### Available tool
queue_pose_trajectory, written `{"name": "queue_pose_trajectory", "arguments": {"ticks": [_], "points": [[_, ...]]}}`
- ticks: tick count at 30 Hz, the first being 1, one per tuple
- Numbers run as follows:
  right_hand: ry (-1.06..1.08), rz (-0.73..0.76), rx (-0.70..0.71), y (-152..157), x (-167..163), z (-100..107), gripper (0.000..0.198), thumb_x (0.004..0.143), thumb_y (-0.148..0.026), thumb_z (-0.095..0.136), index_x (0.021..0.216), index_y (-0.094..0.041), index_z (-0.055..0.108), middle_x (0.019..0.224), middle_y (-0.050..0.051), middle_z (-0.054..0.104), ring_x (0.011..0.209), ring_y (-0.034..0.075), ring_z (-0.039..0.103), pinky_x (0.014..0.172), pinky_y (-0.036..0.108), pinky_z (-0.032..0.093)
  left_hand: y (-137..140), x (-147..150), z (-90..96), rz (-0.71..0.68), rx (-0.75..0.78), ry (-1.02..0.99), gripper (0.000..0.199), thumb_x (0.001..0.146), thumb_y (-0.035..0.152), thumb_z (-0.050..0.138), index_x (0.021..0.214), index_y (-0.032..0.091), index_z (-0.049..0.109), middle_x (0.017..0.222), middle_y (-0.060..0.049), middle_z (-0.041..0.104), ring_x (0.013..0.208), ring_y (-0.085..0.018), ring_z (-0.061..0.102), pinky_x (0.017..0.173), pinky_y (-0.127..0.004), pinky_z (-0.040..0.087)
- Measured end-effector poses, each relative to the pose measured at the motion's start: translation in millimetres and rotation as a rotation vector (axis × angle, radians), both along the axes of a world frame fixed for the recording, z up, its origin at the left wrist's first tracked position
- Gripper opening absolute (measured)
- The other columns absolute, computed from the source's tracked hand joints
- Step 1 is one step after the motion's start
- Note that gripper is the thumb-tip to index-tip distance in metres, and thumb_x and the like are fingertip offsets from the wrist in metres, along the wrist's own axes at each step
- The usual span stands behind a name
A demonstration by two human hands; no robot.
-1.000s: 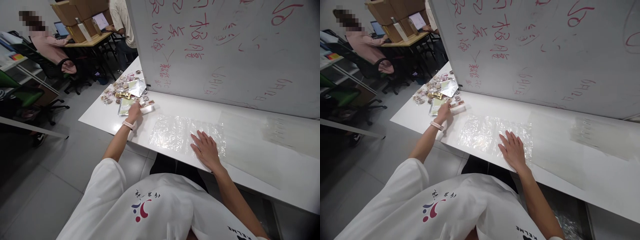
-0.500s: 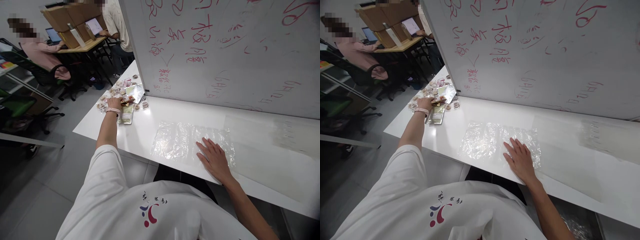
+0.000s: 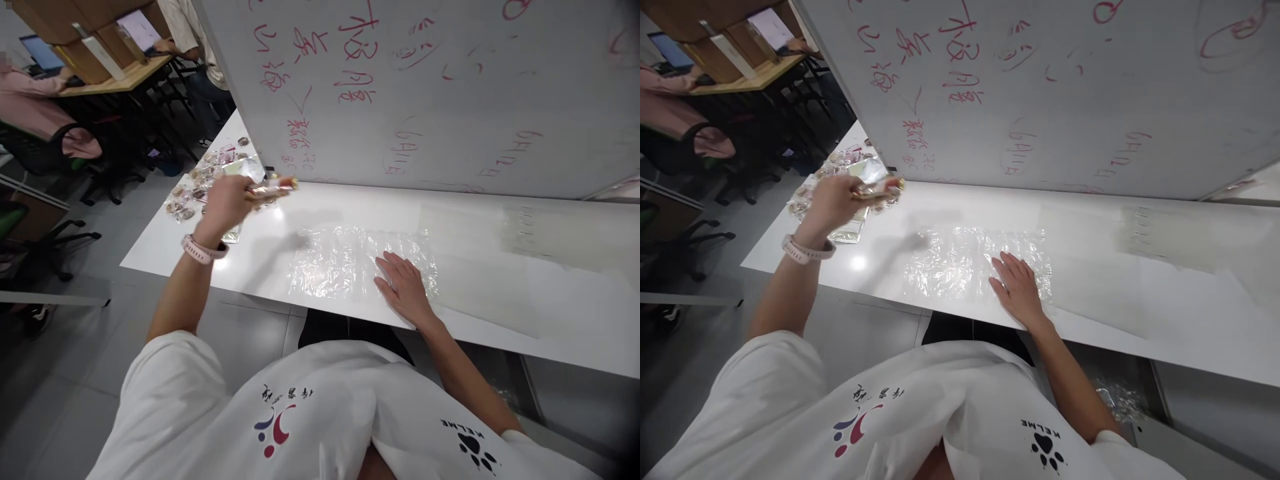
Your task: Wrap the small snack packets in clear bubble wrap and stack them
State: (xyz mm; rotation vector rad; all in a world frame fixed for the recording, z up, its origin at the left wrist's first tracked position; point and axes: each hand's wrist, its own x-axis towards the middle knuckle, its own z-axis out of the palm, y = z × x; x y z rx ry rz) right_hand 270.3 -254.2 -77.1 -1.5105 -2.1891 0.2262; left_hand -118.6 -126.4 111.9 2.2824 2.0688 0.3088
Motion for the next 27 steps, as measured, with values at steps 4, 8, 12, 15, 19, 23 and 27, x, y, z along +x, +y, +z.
{"name": "queue_pose_trajectory", "arguments": {"ticks": [4, 8, 12, 15, 19, 23, 27], "points": [[0.233, -0.093, -0.041, -1.4, 4.8, 3.3, 0.049, 0.103, -0.046, 0.035, 0.143, -0.024, 0.053, 0.141, 0.009, 0.059, 0.132, 0.025, 0.052, 0.112, 0.047, 0.040, -51.9, 112.8, -33.4, -0.266, -0.389, -0.305, 0.028, 0.082, 0.048, 0.068, 0.083, 0.020, 0.071, 0.072, -0.002, 0.067, 0.066, -0.018, 0.060, 0.061, -0.030, 0.039], [0.401, -0.177, -0.114, -3.2, 10.4, 6.4, 0.052, 0.102, -0.051, 0.032, 0.143, -0.026, 0.054, 0.133, 0.010, 0.064, 0.122, 0.027, 0.058, 0.102, 0.047, 0.048, -69.0, 172.7, -88.0, -0.291, -0.478, -0.334, 0.028, 0.081, 0.048, 0.069, 0.087, 0.021, 0.068, 0.079, -0.004, 0.071, 0.067, -0.019, 0.062, 0.055, -0.029, 0.037], [0.375, -0.117, -0.099, -1.8, 11.3, 7.3, 0.051, 0.103, -0.049, 0.035, 0.144, -0.024, 0.052, 0.135, 0.010, 0.063, 0.124, 0.026, 0.056, 0.104, 0.045, 0.045, -78.0, 165.6, -104.9, -0.187, -0.332, -0.319, 0.047, 0.083, 0.063, 0.065, 0.110, 0.024, 0.061, 0.085, -0.004, 0.071, 0.074, -0.021, 0.065, 0.059, -0.028, 0.038], [0.251, -0.050, -0.063, -0.3, 8.7, 6.5, 0.048, 0.101, -0.047, 0.042, 0.142, -0.025, 0.054, 0.141, 0.008, 0.060, 0.130, 0.027, 0.051, 0.108, 0.046, 0.040, -96.5, 155.6, -109.3, -0.066, -0.227, -0.211, 0.050, 0.090, 0.066, 0.054, 0.115, 0.023, 0.056, 0.095, -0.008, 0.070, 0.083, -0.025, 0.066, 0.065, -0.030, 0.040], [0.158, -0.018, -0.046, 0.1, 5.9, 2.7, 0.046, 0.098, -0.047, 0.048, 0.139, -0.026, 0.057, 0.146, 0.007, 0.055, 0.135, 0.029, 0.046, 0.108, 0.047, 0.037, -123.8, 165.8, -125.7, 0.005, -0.157, -0.083, 0.043, 0.097, 0.056, 0.047, 0.119, 0.021, 0.056, 0.110, -0.013, 0.064, 0.102, -0.030, 0.062, 0.077, -0.037, 0.045], [0.187, -0.041, -0.026, 0.2, 6.3, -1.3, 0.046, 0.097, -0.046, 0.051, 0.137, -0.025, 0.059, 0.145, 0.008, 0.056, 0.132, 0.029, 0.048, 0.108, 0.048, 0.037, -139.0, 182.2, -138.4, -0.093, -0.005, -0.084, 0.049, 0.095, 0.055, 0.052, 0.130, 0.021, 0.053, 0.126, -0.016, 0.058, 0.116, -0.033, 0.053, 0.093, -0.044, 0.043], [0.236, -0.062, -0.016, 1.0, 8.1, -2.6, 0.046, 0.096, -0.045, 0.050, 0.136, -0.024, 0.060, 0.140, 0.010, 0.059, 0.130, 0.030, 0.050, 0.109, 0.050, 0.038, -143.3, 196.0, -142.8, -0.195, 0.036, -0.095, 0.044, 0.092, 0.052, 0.057, 0.127, 0.025, 0.055, 0.128, -0.014, 0.057, 0.115, -0.032, 0.052, 0.092, -0.046, 0.043]]}}
